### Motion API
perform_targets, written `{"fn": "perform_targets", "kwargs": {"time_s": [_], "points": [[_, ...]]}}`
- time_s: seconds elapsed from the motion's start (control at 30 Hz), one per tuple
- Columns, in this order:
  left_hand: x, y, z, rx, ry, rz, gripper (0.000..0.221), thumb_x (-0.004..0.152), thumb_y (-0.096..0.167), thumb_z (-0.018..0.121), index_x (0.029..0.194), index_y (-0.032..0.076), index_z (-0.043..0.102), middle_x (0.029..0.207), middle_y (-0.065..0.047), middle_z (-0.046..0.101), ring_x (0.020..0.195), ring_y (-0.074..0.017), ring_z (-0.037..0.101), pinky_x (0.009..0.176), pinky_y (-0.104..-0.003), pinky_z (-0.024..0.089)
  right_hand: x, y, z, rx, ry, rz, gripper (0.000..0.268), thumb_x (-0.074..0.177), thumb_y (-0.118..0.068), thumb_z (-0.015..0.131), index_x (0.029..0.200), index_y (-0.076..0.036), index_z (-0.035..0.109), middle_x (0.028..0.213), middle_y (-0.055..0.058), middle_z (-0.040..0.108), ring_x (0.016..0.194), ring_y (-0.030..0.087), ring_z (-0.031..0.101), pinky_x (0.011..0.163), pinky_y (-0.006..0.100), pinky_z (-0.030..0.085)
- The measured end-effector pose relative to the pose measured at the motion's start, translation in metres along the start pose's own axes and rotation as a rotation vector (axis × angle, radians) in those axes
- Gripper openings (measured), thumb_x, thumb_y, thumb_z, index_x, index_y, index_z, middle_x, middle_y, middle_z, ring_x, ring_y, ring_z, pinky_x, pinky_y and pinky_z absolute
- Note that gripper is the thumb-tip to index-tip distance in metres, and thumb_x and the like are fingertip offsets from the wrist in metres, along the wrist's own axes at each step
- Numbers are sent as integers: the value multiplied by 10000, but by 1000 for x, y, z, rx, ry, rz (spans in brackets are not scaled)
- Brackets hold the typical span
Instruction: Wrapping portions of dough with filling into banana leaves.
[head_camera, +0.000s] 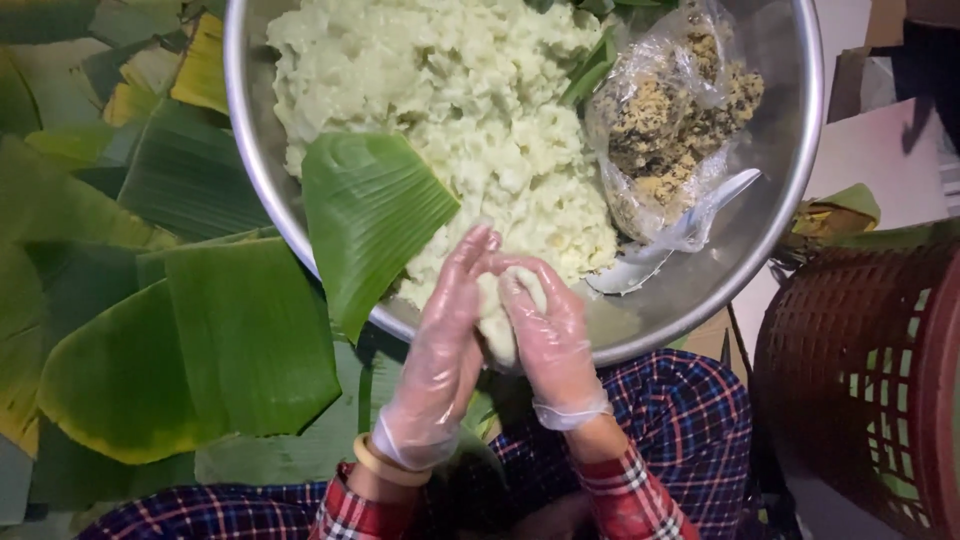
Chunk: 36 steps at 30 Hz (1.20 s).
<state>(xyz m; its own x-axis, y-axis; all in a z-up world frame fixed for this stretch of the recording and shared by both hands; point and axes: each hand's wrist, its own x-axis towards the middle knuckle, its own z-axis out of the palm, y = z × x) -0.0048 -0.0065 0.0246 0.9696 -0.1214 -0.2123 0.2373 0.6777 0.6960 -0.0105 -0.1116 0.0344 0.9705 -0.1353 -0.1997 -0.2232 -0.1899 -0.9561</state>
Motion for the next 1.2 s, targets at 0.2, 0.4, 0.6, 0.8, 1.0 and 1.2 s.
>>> {"fn": "perform_targets", "kwargs": {"time_s": [0.2,0.4,0.6,0.8,1.0,1.2], "points": [[1,-5,-5,-5,90,-129,713,767,-86,506,1472,16,482,1380,-210,556,1162,-286,632,896,-419,615,1,0,-6,664,-172,54,532,1079,-264,431,1458,110,422,698,165,676,660,188,677,736,320,579],[4,0,-11,-265,145,-207,629,863,76,536,1485,29,459,1398,-250,549,1084,-306,637,800,-379,625,-2,-13,-25,-23,-179,-149,508,947,-142,667,1417,-9,527,1444,235,521,1299,400,559,1027,520,534],[4,3,-8,-77,122,-235,523,912,132,587,1407,-10,497,1350,-298,573,1107,-350,657,939,-446,601,-3,1,-26,-30,-90,-67,164,934,-148,714,1033,-20,741,914,158,725,861,272,733,821,396,632],[14,17,-27,-15,391,-2,327,1010,63,513,1332,62,573,968,-143,686,818,-216,711,753,-339,658,32,-1,-75,-369,-224,-287,225,879,-106,757,1095,-45,755,1014,142,779,971,311,758,884,426,619],[23,15,-30,-209,297,-55,451,996,284,602,1367,43,513,821,-85,660,592,-126,607,466,-262,548,39,27,-51,-822,-542,-1,270,851,-253,759,1102,-153,765,1053,102,779,1001,345,739,874,468,598],[23,22,-18,-68,330,-182,759,827,69,713,1515,98,394,1197,-147,619,946,-225,662,694,-298,650,46,-10,-62,-842,-731,178,232,886,-232,686,1091,-157,763,1059,101,783,1060,335,728,944,442,580]]}}
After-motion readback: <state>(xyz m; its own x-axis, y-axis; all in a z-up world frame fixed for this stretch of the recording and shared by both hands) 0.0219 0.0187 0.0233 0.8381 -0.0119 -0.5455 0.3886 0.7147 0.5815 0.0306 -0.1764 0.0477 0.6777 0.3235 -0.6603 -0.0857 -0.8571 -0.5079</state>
